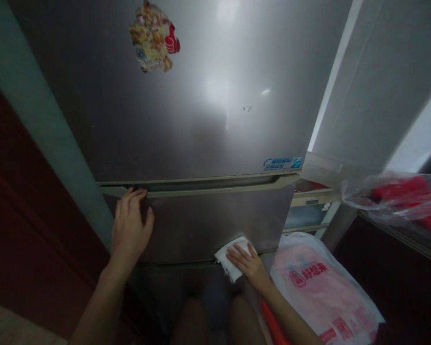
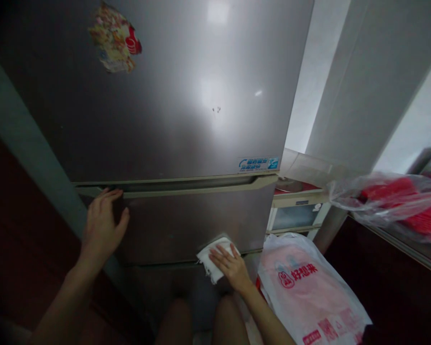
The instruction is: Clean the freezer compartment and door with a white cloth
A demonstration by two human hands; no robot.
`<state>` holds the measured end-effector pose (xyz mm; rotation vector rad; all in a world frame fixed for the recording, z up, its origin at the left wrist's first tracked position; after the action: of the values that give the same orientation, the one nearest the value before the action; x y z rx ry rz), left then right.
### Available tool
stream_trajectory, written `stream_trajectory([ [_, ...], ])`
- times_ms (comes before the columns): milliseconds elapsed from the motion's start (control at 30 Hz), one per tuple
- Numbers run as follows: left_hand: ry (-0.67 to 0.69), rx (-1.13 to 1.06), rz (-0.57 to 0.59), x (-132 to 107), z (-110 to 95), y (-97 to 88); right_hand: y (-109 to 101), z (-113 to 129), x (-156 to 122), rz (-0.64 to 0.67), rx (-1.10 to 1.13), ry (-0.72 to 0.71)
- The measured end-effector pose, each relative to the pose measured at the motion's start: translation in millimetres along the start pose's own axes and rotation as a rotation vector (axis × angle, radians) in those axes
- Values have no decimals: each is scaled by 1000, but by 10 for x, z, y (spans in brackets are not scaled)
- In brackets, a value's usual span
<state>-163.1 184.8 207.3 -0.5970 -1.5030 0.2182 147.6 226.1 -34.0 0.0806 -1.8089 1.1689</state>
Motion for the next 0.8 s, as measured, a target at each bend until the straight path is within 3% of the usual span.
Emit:
stream_trajectory([
  [167, 25, 17, -26, 4, -23, -4, -243, -817, -779, 19, -72, 280],
  [267, 36, 24, -34, 5, -28, 0, -303, -991, -1108, -73, 24, 514],
  [367, 44, 31, -35, 6, -32, 1, -307, -958, -1180, -269, 234, 815],
  [500, 45, 37, -29, 8, -31, -4, -213, -815, -1042, -556, 444, 1185],
  [633, 43, 31, -23, 8, -36, -7, -50, -614, -900, -723, 484, 1308],
  [800, 25, 23, -24, 4, -45, -13, 364, -95, -713, -679, 540, 1269],
])
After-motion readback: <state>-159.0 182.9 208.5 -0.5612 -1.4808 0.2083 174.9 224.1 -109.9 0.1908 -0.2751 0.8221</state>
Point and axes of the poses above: each hand's wrist, its own x-axis towards the middle knuckle, its own y-axis out of the palm, z = x × y, the point moved 7 cm from there along x, towards the middle knuckle, and after that the axes turned 9 degrees about y, right-handed, at the moved point
